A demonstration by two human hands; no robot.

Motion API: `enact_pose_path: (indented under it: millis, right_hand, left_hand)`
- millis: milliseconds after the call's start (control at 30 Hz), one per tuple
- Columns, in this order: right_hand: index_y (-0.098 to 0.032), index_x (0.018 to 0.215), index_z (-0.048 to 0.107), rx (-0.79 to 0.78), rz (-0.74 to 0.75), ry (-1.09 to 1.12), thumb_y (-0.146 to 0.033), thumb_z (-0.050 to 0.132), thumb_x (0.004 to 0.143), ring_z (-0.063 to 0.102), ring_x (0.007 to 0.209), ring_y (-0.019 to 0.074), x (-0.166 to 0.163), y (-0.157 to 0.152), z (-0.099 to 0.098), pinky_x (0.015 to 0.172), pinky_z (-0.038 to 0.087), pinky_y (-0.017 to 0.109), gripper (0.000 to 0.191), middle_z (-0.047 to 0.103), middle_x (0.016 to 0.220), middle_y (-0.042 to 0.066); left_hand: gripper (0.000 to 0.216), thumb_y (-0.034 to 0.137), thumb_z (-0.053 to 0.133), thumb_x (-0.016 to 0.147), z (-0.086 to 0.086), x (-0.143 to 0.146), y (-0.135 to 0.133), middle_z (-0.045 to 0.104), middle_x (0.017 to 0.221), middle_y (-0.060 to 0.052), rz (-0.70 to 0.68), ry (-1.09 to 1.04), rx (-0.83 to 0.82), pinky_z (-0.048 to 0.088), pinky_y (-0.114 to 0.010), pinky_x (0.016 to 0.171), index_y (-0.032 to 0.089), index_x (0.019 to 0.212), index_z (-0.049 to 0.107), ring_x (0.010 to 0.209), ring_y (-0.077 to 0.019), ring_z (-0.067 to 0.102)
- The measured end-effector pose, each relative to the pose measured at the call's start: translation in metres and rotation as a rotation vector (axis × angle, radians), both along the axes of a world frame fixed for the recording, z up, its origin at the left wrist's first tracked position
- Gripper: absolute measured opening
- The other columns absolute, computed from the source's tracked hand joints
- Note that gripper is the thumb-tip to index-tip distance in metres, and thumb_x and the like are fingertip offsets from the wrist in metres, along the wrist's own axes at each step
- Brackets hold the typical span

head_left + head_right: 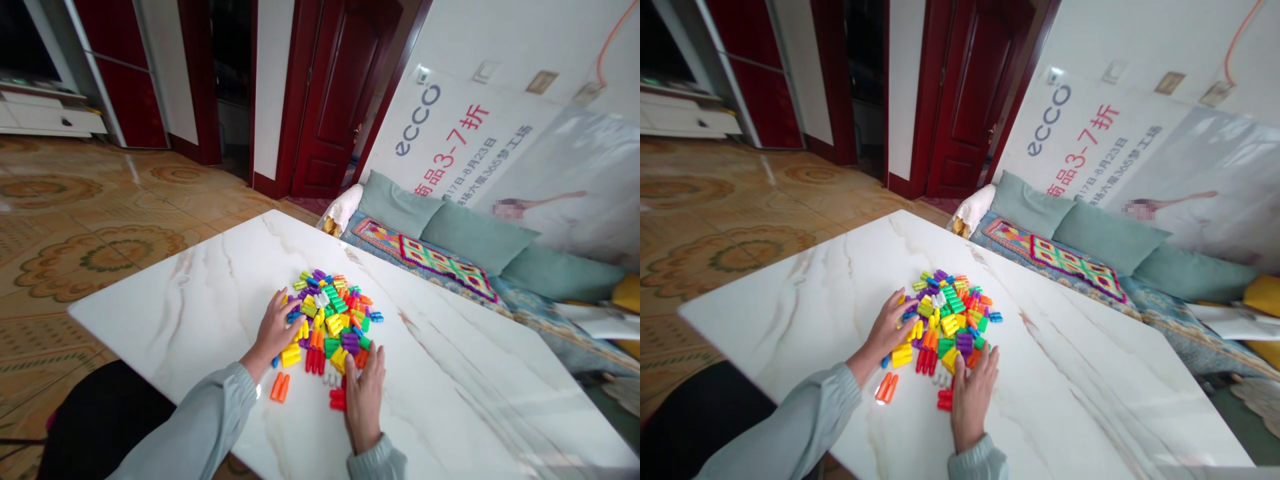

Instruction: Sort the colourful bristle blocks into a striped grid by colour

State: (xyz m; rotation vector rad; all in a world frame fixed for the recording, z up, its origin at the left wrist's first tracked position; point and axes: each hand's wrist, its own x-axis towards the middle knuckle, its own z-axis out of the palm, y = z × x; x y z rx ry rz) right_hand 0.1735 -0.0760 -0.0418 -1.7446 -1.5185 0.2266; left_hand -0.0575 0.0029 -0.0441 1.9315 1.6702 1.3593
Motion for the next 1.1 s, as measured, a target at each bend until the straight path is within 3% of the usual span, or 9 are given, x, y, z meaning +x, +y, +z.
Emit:
enact_pose_path:
  millis: [100,200,300,400,567,667,833,1000,1100]
  right_hand:
    - [-0.014,0.154,0.022,0.019,0.077,0.052,-0.061,0.036,0.095,0.016,0.149,0.0362,-0.021,-0.003,-0.006,0.114,0.021,0.061,0.077,0.014,0.162,0.022]
    - [-0.017,0.155,0.024,0.003,0.04,0.039,-0.064,0.033,0.095,0.014,0.149,0.0359,-0.014,0.009,0.003,0.114,0.012,0.066,0.076,0.019,0.162,0.019]
    - [-0.017,0.15,0.035,0.004,-0.021,0.014,-0.066,0.028,0.094,0.015,0.149,0.0348,0.02,0.051,0.017,0.114,0.009,0.066,0.075,0.028,0.159,0.016]
    - [-0.014,0.144,0.044,-0.126,-0.03,0.076,-0.067,0.029,0.091,0.018,0.148,0.0365,0.053,0.105,0.025,0.114,0.011,0.064,0.076,0.037,0.154,0.019]
    - [-0.016,0.128,0.059,-0.157,0.035,0.138,-0.071,0.031,0.087,0.038,0.139,0.0378,0.061,0.156,0.018,0.111,0.021,0.063,0.075,0.055,0.14,0.02]
    - [-0.017,0.125,0.062,-0.123,0.098,0.18,-0.075,0.03,0.085,0.048,0.132,0.0328,0.055,0.154,0.012,0.11,0.031,0.053,0.078,0.059,0.135,0.018]
    - [-0.015,0.13,0.059,-0.096,0.108,0.232,-0.079,0.033,0.082,0.044,0.136,0.0329,0.051,0.125,0.013,0.11,0.033,0.049,0.084,0.054,0.142,0.017]
    - [-0.011,0.138,0.052,0.043,0.008,0.391,-0.069,0.033,0.091,0.045,0.135,0.0298,0.039,0.079,0.016,0.111,0.034,0.044,0.078,0.052,0.143,0.018]
    - [-0.009,0.132,0.056,0.057,-0.026,0.457,-0.068,0.037,0.09,0.05,0.129,0.0311,0.033,0.056,0.012,0.108,0.037,0.044,0.075,0.057,0.136,0.019]
  left_hand:
    - [0.039,0.038,0.059,0.089,-0.003,0.001,0.0,0.037,0.153,-0.011,0.007,0.038,-0.005,0.032,-0.052,0.118,0.021,0.124,0.065,0.144,-0.033,0.031]
    - [0.039,0.037,0.06,0.088,-0.004,0.002,0.0,0.037,0.153,-0.011,0.011,0.05,-0.012,0.032,-0.053,0.118,0.023,0.124,0.065,0.145,-0.0337,0.03]
    - [0.04,0.036,0.063,0.086,-0.004,0.003,0.0,0.035,0.155,-0.01,0.021,0.055,-0.022,0.031,-0.055,0.118,0.024,0.124,0.065,0.147,-0.0359,0.024]
    - [0.041,0.035,0.065,0.085,-0.004,0.003,-0.001,0.033,0.156,-0.01,0.045,0.048,-0.04,0.03,-0.056,0.118,0.024,0.125,0.065,0.148,-0.038,0.02]
    - [0.042,0.034,0.065,0.085,-0.002,0.004,-0.002,0.031,0.157,-0.011,0.057,0.084,-0.067,0.03,-0.055,0.118,0.024,0.125,0.064,0.148,-0.0379,0.02]
    - [0.042,0.034,0.066,0.084,-0.001,0.004,-0.002,0.033,0.156,-0.01,0.051,0.128,-0.064,0.032,-0.053,0.117,0.024,0.124,0.065,0.146,-0.0364,0.027]
    - [0.041,0.034,0.067,0.082,-0.002,0.003,0.0,0.039,0.152,-0.01,0.051,0.162,-0.057,0.034,-0.053,0.117,0.024,0.122,0.066,0.144,-0.0352,0.032]
    - [0.037,0.033,0.066,0.083,-0.003,0.002,0.001,0.045,0.148,-0.01,0.047,0.123,-0.021,0.035,-0.052,0.116,0.024,0.119,0.068,0.142,-0.0345,0.035]
    - [0.036,0.031,0.065,0.083,-0.004,0.001,0.002,0.048,0.145,-0.011,0.054,0.104,-0.025,0.037,-0.052,0.115,0.024,0.118,0.069,0.141,-0.0344,0.038]
